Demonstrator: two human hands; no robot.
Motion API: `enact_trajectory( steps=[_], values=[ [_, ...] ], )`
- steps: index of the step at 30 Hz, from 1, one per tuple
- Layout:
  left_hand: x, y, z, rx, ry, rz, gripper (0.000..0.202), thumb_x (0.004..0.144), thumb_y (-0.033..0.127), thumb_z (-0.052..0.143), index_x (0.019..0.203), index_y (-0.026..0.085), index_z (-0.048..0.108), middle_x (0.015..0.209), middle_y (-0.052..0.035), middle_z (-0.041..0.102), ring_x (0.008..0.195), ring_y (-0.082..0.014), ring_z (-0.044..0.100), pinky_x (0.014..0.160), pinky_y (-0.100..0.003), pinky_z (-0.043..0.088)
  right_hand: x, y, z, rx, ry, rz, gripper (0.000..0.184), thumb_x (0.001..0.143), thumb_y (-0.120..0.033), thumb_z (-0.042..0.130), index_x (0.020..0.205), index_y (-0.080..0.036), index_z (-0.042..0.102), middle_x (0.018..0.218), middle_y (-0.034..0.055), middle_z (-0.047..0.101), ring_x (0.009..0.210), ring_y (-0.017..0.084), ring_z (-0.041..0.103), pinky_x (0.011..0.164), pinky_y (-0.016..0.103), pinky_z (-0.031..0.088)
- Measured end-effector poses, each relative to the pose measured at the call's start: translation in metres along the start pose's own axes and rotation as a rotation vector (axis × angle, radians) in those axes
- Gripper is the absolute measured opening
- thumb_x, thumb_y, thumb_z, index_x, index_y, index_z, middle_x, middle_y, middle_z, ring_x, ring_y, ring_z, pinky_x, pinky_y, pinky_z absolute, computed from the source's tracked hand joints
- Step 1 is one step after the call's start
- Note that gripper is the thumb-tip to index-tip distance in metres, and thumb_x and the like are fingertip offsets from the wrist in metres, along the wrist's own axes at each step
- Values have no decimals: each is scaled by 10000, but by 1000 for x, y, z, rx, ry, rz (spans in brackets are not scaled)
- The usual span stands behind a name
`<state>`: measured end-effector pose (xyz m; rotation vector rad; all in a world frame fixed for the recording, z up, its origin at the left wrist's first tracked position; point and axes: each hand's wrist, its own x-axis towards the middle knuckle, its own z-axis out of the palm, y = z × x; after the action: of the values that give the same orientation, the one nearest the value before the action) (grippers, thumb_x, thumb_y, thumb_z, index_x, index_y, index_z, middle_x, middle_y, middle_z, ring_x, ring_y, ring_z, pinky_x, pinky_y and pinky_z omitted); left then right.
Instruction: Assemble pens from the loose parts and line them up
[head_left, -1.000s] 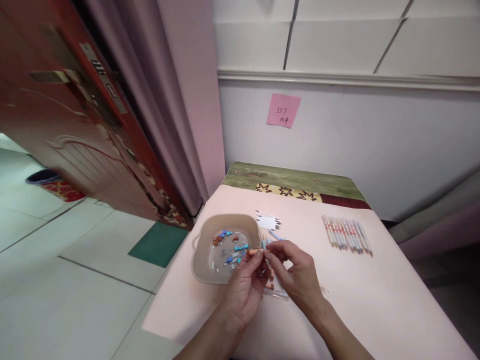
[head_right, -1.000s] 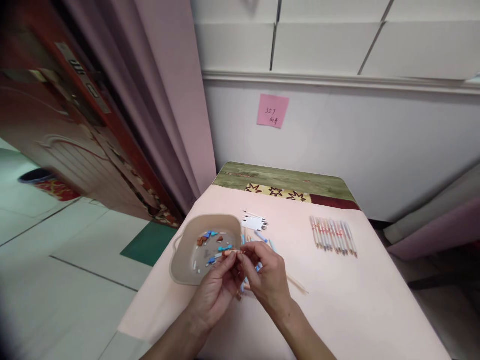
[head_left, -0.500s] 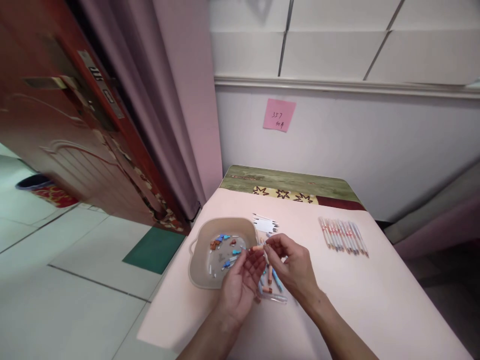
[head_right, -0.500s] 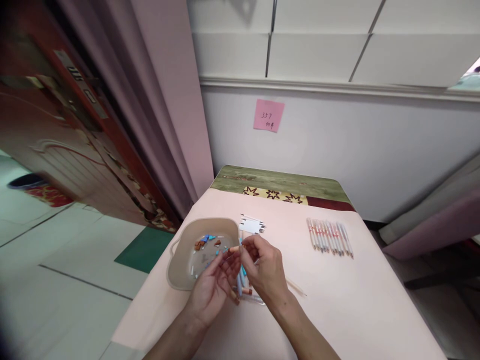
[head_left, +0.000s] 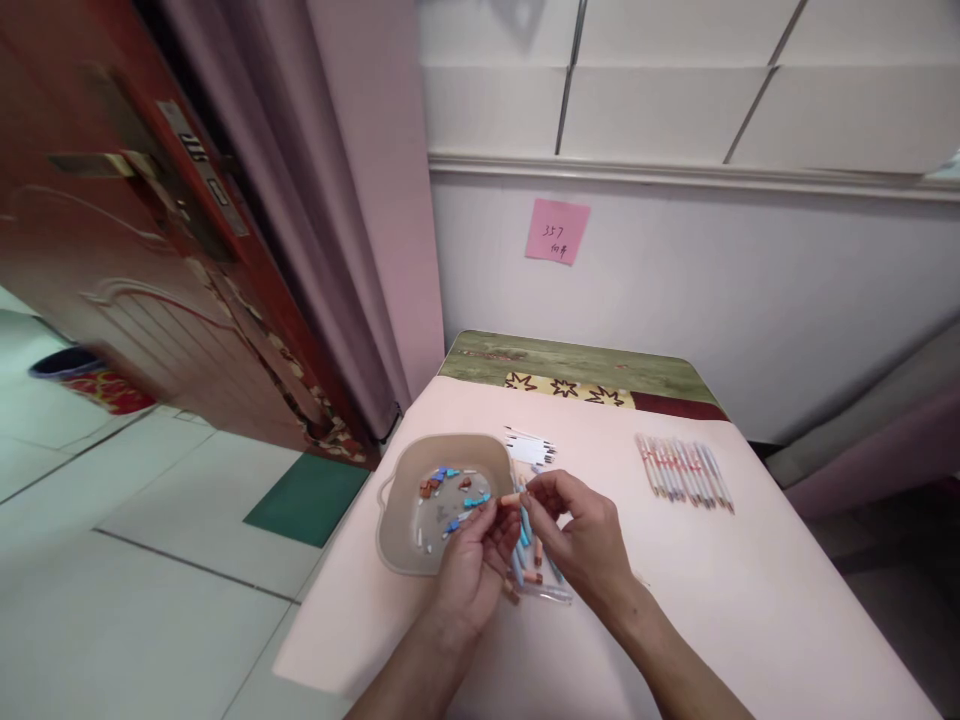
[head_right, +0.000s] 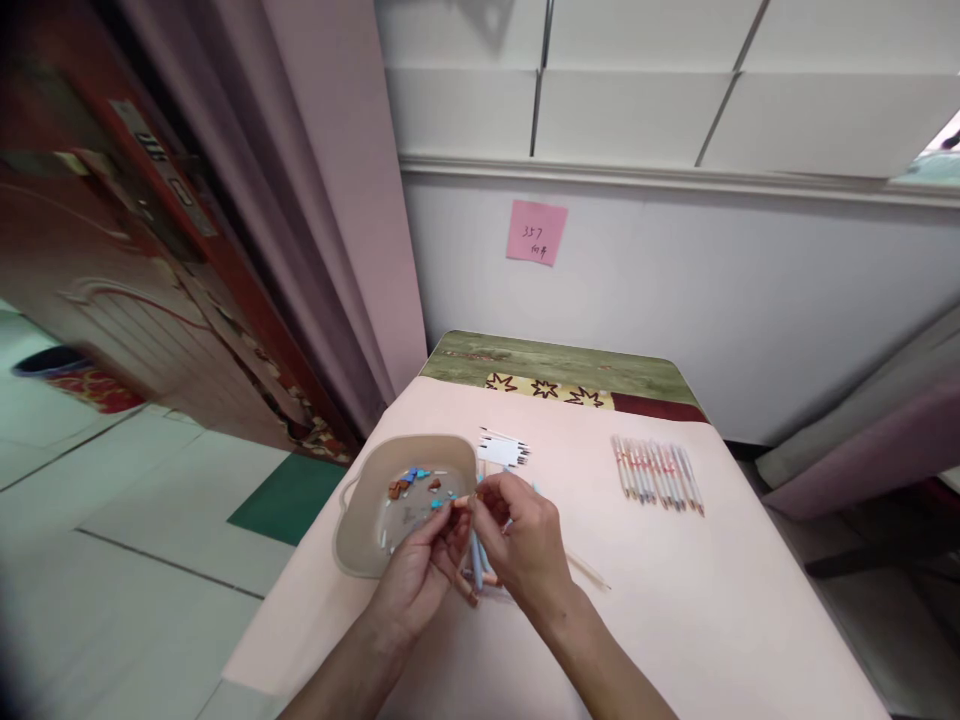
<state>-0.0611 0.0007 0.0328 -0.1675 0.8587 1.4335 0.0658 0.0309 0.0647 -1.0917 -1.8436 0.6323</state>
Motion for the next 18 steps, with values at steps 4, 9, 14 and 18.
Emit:
enact_trajectory(
  steps=[4, 9, 14, 18],
  values=[
    [-5, -2, 1, -92, -104, -28, 208, 913, 177, 517, 796, 94, 668, 772, -91, 738, 653, -136, 705, 628, -216, 584, -3, -5, 7, -21, -9, -50, 77, 865, -234, 559, 816, -202, 609, 700, 6, 636, 602, 118, 583, 574, 212, 473],
    [-14, 16, 4, -128, -45, -15, 210, 913, 80, 479, 828, 88, 671, 765, -76, 735, 642, -114, 696, 600, -180, 575, 0, -8, 8, 87, -67, -42, 145, 843, -257, 611, 975, -201, 636, 722, -3, 649, 574, 110, 576, 573, 213, 481],
    [-19, 72, -11, -169, -10, 152, 304, 965, 130, 379, 829, 85, 646, 720, -60, 695, 596, -78, 666, 544, -123, 547, 23, 4, 8, 11, -27, -32, 145, 858, -219, 584, 978, -206, 665, 762, 6, 676, 614, 116, 598, 613, 218, 477],
    [-22, 102, -28, -204, -9, 278, 280, 970, 146, 376, 873, 90, 633, 738, -52, 688, 593, -71, 656, 535, -125, 548, 45, 13, 37, -268, -295, -82, 124, 813, -162, 614, 824, -234, 715, 788, 11, 721, 731, 155, 653, 676, 236, 464]
  ],
)
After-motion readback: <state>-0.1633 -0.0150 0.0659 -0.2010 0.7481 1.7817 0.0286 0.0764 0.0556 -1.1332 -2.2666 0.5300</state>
